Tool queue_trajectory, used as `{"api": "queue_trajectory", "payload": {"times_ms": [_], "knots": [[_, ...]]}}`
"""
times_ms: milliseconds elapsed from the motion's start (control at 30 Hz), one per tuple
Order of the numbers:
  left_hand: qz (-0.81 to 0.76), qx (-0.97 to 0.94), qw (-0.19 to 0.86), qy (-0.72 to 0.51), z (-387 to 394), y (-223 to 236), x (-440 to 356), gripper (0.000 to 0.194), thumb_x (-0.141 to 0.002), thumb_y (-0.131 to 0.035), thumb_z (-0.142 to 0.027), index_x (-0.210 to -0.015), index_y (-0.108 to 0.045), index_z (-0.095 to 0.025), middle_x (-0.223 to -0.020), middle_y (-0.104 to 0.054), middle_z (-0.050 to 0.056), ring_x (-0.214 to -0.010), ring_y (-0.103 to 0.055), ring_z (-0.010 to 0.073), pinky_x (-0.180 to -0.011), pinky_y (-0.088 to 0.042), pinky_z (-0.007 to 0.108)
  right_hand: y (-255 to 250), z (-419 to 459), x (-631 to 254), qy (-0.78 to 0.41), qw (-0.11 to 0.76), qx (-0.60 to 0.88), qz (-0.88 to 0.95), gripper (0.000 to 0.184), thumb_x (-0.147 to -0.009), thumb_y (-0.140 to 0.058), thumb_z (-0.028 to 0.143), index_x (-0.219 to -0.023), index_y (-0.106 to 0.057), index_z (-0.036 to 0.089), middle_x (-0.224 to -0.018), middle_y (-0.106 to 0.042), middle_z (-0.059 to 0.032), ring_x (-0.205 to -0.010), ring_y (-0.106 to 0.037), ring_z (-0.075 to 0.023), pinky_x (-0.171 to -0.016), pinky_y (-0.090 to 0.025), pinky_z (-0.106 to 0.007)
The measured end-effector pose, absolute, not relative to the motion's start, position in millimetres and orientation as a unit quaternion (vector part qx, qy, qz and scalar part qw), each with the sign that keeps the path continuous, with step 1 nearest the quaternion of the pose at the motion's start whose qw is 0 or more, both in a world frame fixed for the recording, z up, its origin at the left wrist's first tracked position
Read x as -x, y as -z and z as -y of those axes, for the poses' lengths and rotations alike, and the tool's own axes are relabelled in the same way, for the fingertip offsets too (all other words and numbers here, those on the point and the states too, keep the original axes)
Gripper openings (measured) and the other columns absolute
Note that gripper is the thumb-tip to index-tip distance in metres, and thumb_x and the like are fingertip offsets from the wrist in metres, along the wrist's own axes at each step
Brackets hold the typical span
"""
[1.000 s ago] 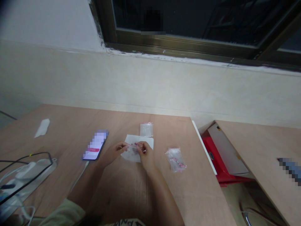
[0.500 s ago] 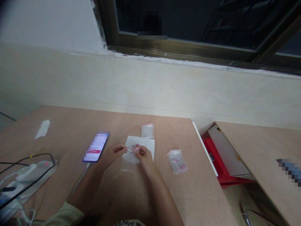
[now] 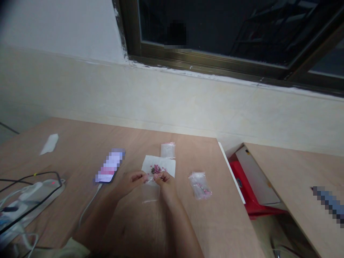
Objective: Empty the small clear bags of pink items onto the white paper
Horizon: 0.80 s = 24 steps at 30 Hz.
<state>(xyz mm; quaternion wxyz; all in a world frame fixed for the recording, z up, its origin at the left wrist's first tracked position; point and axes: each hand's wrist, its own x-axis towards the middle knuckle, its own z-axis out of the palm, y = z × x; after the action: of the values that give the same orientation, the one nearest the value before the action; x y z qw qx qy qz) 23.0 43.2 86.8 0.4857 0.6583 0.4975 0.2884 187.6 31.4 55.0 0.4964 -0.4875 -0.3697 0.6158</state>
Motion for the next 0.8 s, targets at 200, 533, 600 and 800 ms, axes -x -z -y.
{"api": "queue_trajectory", "payload": {"times_ms": [200,533,600,800], "knots": [[-0.505,-0.643,0.48,-0.319,-53,-79,-17,0.025,-0.074,-0.05,-0.037,-0.067,-0.06,-0.016,-0.065,-0.059,0.0,-0.067,-0.053,0.0144,-0.061,-0.041,0.023,-54,-30,-185,-0.577,0.493,0.501,0.416,0.032,-0.063,-0.064,0.046,-0.058,-0.056,0.016,-0.055,-0.055,0.0017,-0.054,-0.046,-0.0106,-0.056,-0.034,-0.023],[-0.589,-0.577,0.464,-0.322,-76,-76,-10,0.033,-0.075,-0.043,-0.044,-0.078,-0.063,-0.018,-0.071,-0.064,0.002,-0.064,-0.057,0.0169,-0.057,-0.043,0.026,-43,-125,-206,-0.281,0.426,0.727,0.46,0.03,-0.071,-0.049,0.042,-0.058,-0.054,0.016,-0.057,-0.058,-0.0026,-0.056,-0.051,-0.0156,-0.055,-0.037,-0.025],[-0.588,-0.583,0.462,-0.317,-76,-78,-7,0.032,-0.076,-0.042,-0.043,-0.073,-0.062,-0.018,-0.068,-0.063,0.001,-0.064,-0.057,0.017,-0.056,-0.043,0.026,-49,-148,-211,-0.253,0.403,0.754,0.453,0.025,-0.071,-0.05,0.036,-0.064,-0.057,0.014,-0.065,-0.062,-0.0081,-0.063,-0.055,-0.0192,-0.06,-0.038,-0.028],[-0.603,-0.589,0.436,-0.315,-75,-67,7,0.03,-0.079,-0.04,-0.04,-0.071,-0.058,-0.018,-0.069,-0.06,0.001,-0.069,-0.055,0.0176,-0.061,-0.043,0.026,-67,-109,-245,-0.013,0.266,0.871,0.414,0.038,-0.072,-0.051,0.031,-0.103,-0.055,0.01,-0.106,-0.055,-0.0201,-0.099,-0.047,-0.0326,-0.078,-0.034,-0.039]]}}
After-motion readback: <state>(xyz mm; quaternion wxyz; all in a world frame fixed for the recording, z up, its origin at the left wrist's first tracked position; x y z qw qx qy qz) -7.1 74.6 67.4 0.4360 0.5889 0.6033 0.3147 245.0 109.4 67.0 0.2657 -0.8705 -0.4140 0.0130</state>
